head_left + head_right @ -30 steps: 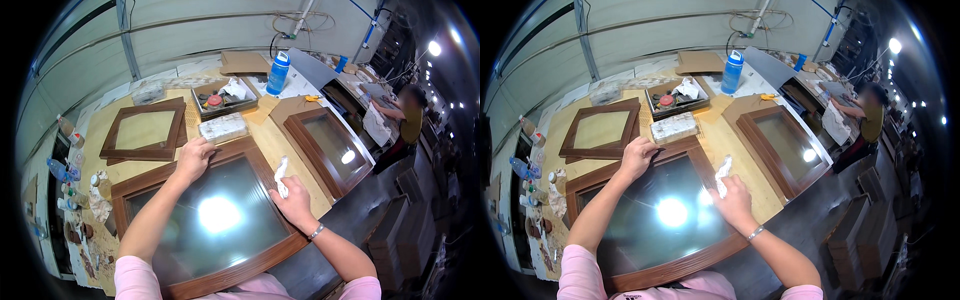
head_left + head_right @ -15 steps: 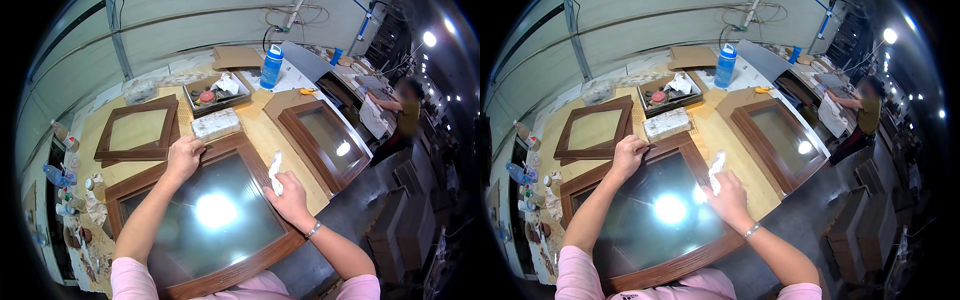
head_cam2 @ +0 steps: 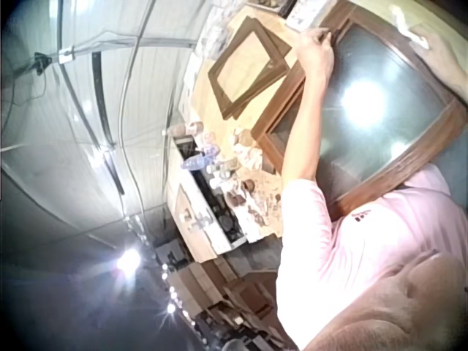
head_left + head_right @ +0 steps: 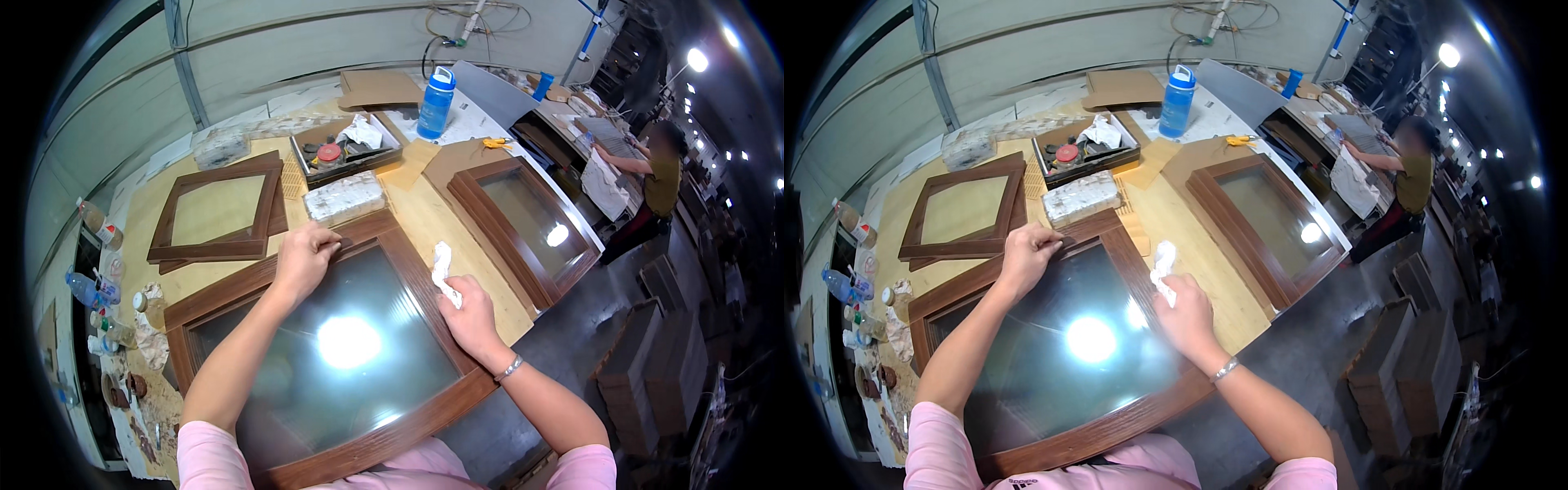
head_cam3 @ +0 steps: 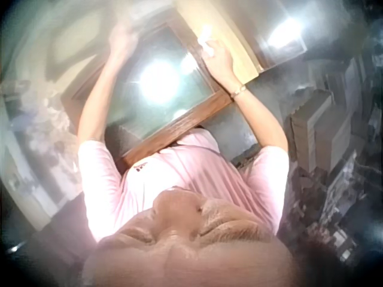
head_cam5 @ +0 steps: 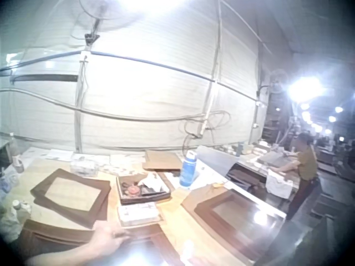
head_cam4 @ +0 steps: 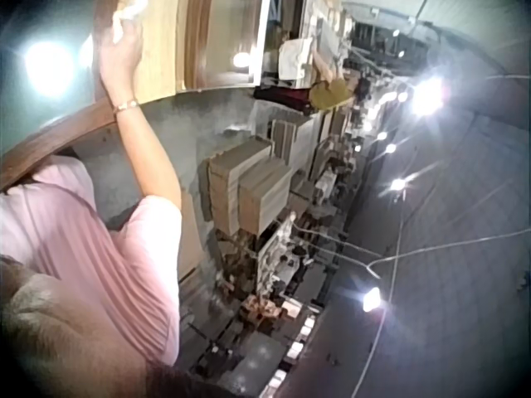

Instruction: The person wipes a glass pane within a wooden frame using a cloth and liquid, turns the frame over to clean different sides, and uses a screwdriver to tighten a screw on the corner.

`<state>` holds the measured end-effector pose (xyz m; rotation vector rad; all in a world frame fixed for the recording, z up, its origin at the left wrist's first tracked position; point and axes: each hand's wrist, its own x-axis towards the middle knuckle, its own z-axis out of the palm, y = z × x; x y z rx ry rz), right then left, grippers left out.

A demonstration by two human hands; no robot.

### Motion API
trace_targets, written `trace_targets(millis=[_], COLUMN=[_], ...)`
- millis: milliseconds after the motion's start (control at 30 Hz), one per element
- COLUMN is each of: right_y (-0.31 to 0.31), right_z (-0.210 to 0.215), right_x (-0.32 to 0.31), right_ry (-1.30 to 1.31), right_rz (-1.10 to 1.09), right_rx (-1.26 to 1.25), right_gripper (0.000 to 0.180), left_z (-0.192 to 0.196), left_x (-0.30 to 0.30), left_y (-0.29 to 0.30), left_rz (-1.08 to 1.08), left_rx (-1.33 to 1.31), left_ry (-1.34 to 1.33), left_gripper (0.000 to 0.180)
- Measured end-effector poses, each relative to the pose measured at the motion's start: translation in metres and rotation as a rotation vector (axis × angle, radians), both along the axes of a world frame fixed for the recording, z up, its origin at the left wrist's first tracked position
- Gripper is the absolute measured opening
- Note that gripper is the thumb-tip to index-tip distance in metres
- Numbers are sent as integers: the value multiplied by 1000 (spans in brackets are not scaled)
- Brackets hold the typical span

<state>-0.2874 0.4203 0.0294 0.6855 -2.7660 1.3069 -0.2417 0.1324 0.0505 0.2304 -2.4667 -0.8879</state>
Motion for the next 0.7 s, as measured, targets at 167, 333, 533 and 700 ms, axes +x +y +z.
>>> trace_targets(millis=[167,333,533,700], right_y=[7,34,75,76], right_z=[-9,5,2,-11], right_x=[-10,3,36,35], right_ry=[-248,-434,-404,-331], right_rz=[-13,67,93,139], right_rx=[-182,-260,-224,-233], right_gripper=[24,24,26,26], left_z=[0,6,4,0], left_x=[7,4,6,-3], left_y=[63,100,116,109], left_rz=[-389,-467,-484,-361], left_rx=[-40,-148,-234,-296], left_ry=[101,118,130,129], left_gripper=[14,14,17,13])
